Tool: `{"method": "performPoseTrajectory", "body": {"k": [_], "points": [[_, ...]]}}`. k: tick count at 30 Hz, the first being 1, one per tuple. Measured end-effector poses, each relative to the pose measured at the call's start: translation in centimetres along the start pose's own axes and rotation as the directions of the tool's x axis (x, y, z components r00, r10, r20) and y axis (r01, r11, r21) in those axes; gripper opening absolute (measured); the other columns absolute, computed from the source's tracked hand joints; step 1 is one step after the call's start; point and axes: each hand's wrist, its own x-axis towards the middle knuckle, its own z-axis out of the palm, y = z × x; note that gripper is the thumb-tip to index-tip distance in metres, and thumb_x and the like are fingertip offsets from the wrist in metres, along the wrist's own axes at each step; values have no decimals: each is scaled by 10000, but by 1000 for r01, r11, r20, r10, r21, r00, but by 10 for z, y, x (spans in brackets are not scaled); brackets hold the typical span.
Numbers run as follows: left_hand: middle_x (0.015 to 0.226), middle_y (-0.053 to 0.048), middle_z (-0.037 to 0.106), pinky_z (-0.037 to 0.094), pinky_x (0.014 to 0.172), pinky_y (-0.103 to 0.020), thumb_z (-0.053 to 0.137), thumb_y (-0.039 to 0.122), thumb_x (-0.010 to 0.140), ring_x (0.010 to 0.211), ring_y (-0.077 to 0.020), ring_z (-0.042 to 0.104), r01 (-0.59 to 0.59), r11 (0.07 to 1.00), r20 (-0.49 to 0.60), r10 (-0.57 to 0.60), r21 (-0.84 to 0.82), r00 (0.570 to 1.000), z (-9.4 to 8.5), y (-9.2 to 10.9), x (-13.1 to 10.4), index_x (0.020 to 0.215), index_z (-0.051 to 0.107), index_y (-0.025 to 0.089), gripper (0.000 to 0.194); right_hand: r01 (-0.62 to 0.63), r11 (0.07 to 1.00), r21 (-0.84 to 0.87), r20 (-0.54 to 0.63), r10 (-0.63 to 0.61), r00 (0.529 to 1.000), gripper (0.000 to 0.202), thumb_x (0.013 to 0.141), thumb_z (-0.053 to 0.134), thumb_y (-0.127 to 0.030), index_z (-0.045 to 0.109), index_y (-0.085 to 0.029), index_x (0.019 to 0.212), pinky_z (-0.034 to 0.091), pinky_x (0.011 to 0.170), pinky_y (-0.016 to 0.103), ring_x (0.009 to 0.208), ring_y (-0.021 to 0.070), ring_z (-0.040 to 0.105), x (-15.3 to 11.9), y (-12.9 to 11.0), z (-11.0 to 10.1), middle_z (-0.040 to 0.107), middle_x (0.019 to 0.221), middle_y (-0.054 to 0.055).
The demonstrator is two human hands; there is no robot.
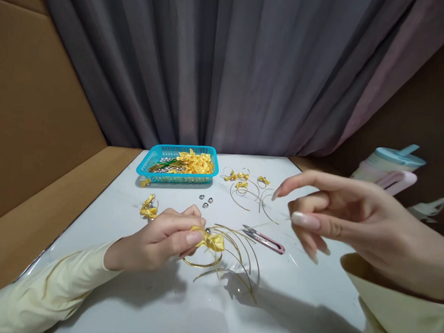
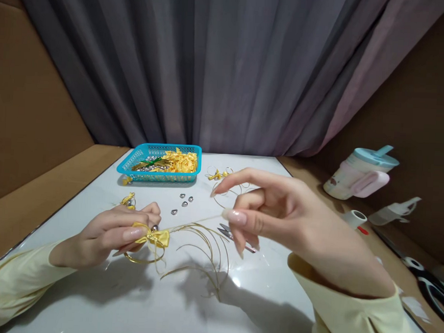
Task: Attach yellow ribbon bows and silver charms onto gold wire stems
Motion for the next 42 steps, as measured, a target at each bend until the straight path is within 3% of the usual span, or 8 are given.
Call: {"method": "performPoseTrajectory", "body": {"k": [6, 10, 15, 17, 20, 30, 36, 42], "points": [[536, 41, 381, 344, 710, -298, 309, 135, 882, 560, -113, 348, 47, 995, 45, -43, -90, 998, 4, -4, 0, 577, 333, 184, 310, 99, 993, 67, -141, -89, 986, 187, 796, 635, -206, 580, -228, 973, 375, 452, 200, 479, 86, 499, 8, 9, -11, 592, 526, -40], [535, 39, 374, 348, 665, -262, 336, 203, 895, 588, -114, 379, 175, 970, 100, -160, -167, 982, 11, -9, 1, 578, 377, 178, 321, 167, 954, 250, -216, -113, 970, 148, 815, 595, -184, 565, -217, 956, 465, 669, 260, 635, 125, 594, 26, 18, 2, 591, 534, -42], [533, 43, 372, 332, 578, -238, 346, 256, 900, 543, -99, 358, 266, 936, 157, -234, -229, 959, 21, -20, 3, 562, 371, 172, 349, 55, 699, 713, -117, 41, 992, 102, 783, 578, -132, 531, -205, 837, 465, 882, 348, 816, 150, 642, 45, 35, 30, 546, 555, -60], [530, 45, 370, 321, 552, -231, 353, 263, 898, 523, -92, 344, 295, 927, 183, -257, -230, 949, 25, -24, 3, 556, 368, 170, 355, 16, 588, 809, -79, 82, 993, 96, 784, 555, -102, 509, -186, 775, 499, 841, 314, 716, 113, 626, 47, 38, 40, 516, 549, -62], [525, 48, 350, 287, 494, -224, 373, 274, 886, 490, -85, 317, 348, 919, 236, -302, -186, 924, 30, -30, 2, 551, 347, 173, 351, -1, 534, 846, -51, 83, 995, 141, 779, 521, -55, 490, -174, 711, 534, 668, 210, 536, 54, 534, 45, 34, 48, 473, 541, -66], [504, 50, 293, 279, 511, -229, 379, 196, 837, 517, -97, 317, 321, 945, 278, -292, -66, 915, 37, -38, 3, 535, 267, 186, 323, 230, 668, 707, -306, -4, 952, 230, 809, 445, -42, 481, -191, 638, 416, 398, 104, 458, 47, 361, 20, 2, 26, 313, 523, -46], [505, 49, 288, 285, 520, -231, 376, 196, 841, 522, -101, 319, 278, 960, 281, -256, -39, 925, 36, -41, 3, 538, 258, 189, 326, 198, 864, 463, -446, 34, 894, 276, 808, 437, -126, 390, -217, 552, 263, 348, 215, 450, 85, 245, 13, -4, 17, 189, 546, -35], [524, 37, 340, 313, 534, -235, 369, 232, 862, 529, -105, 356, 322, 945, 304, -290, -59, 908, 33, -42, 4, 533, 298, 184, 340, 194, 912, 361, -565, 48, 824, 283, 817, 286, -91, 427, -221, 609, 162, 421, 310, 433, 82, 183, 8, -11, 10, 200, 553, -36]]}}
